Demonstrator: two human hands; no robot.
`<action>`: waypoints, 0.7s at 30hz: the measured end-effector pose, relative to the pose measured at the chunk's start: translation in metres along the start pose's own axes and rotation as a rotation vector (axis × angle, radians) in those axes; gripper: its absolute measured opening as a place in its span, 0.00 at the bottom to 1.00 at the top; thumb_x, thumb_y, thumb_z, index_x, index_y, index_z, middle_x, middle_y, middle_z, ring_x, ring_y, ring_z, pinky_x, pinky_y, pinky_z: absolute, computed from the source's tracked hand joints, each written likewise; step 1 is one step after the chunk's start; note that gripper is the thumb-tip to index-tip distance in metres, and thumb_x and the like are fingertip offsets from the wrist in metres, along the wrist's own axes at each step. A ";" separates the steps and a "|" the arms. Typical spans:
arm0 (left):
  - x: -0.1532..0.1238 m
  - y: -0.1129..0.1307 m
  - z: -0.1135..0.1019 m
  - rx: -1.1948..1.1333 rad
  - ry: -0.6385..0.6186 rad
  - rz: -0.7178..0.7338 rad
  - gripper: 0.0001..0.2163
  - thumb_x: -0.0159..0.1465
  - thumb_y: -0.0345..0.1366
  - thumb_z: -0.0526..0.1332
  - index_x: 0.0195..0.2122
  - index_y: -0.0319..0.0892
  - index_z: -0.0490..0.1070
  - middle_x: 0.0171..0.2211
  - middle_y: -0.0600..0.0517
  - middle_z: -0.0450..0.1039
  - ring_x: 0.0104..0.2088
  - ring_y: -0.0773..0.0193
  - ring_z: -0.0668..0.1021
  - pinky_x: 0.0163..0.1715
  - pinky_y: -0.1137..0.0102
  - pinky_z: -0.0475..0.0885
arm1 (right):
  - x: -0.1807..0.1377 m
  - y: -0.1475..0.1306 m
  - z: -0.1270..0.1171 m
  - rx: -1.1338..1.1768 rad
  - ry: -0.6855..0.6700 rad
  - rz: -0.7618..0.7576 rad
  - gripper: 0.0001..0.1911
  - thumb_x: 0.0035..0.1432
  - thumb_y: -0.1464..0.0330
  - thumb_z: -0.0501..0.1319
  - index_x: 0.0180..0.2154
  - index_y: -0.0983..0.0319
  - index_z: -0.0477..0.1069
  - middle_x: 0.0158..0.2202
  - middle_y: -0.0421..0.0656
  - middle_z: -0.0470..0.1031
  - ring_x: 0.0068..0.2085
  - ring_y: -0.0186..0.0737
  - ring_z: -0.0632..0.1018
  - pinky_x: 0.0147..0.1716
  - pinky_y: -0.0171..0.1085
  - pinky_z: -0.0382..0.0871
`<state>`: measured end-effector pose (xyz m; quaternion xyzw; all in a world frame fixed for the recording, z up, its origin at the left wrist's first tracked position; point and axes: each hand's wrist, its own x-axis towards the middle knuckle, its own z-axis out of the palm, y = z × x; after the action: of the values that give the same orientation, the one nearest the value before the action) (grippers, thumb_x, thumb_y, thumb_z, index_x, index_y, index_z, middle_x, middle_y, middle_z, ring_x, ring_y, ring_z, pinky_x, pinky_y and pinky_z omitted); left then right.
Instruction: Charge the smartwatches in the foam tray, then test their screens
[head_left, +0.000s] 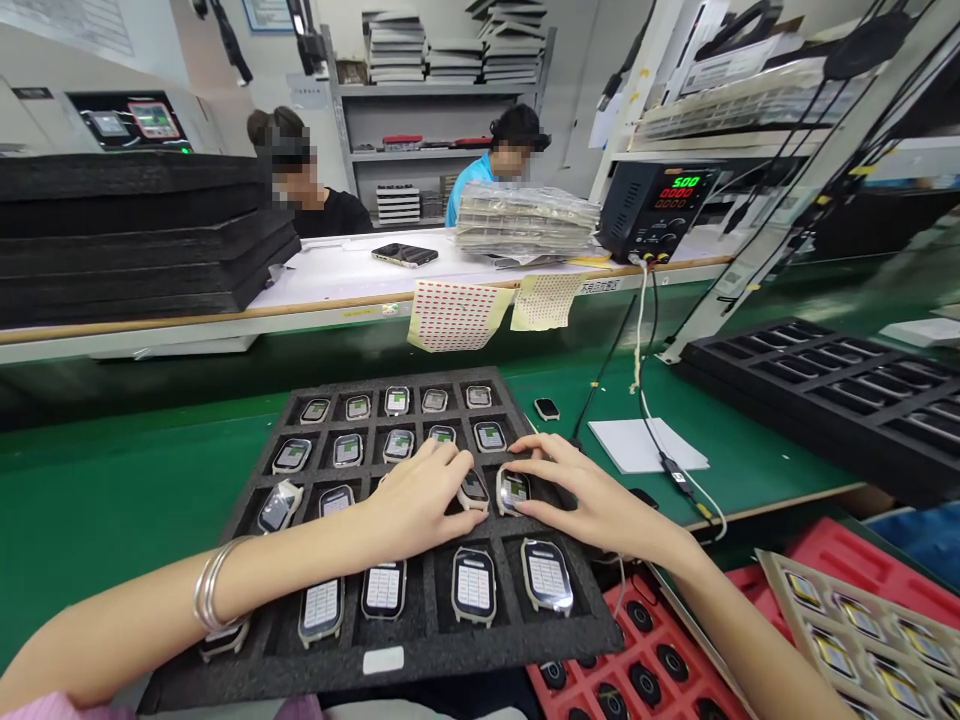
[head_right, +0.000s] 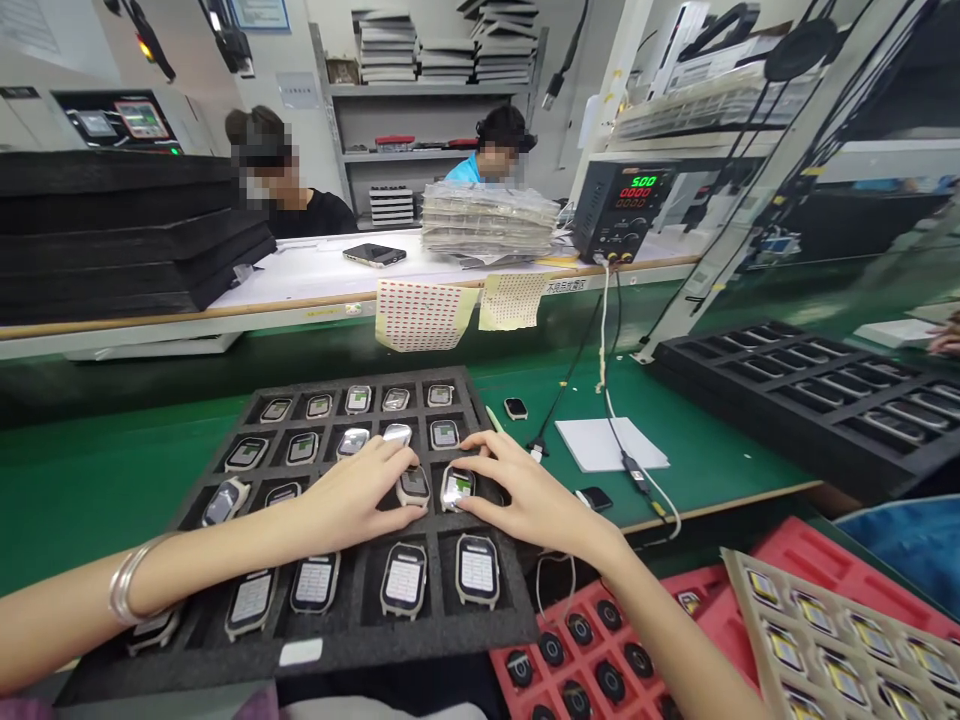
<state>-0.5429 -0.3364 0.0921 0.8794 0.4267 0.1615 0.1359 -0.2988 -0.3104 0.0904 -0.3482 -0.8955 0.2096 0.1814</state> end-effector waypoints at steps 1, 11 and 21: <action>-0.002 0.001 -0.001 0.036 -0.012 0.009 0.14 0.63 0.42 0.58 0.45 0.40 0.65 0.43 0.41 0.69 0.44 0.45 0.70 0.43 0.53 0.67 | 0.000 -0.001 -0.001 -0.014 -0.008 -0.002 0.17 0.62 0.60 0.58 0.51 0.57 0.70 0.54 0.49 0.63 0.57 0.51 0.65 0.55 0.48 0.61; -0.025 -0.011 -0.023 -0.018 -0.032 -0.005 0.32 0.56 0.41 0.66 0.57 0.39 0.54 0.53 0.39 0.62 0.53 0.46 0.67 0.51 0.55 0.66 | 0.016 -0.034 0.002 -0.138 -0.002 -0.100 0.19 0.63 0.63 0.57 0.56 0.56 0.65 0.54 0.48 0.63 0.56 0.49 0.65 0.54 0.47 0.62; -0.074 -0.038 -0.051 0.004 0.120 -0.154 0.24 0.63 0.39 0.59 0.57 0.39 0.53 0.50 0.41 0.64 0.51 0.49 0.67 0.50 0.55 0.66 | 0.076 -0.043 0.017 -0.378 -0.170 -0.241 0.22 0.53 0.63 0.67 0.50 0.62 0.71 0.45 0.50 0.66 0.46 0.52 0.69 0.45 0.48 0.65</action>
<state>-0.6331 -0.3669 0.1117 0.8330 0.5008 0.2022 0.1205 -0.3824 -0.2902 0.1113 -0.2475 -0.9660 0.0438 0.0608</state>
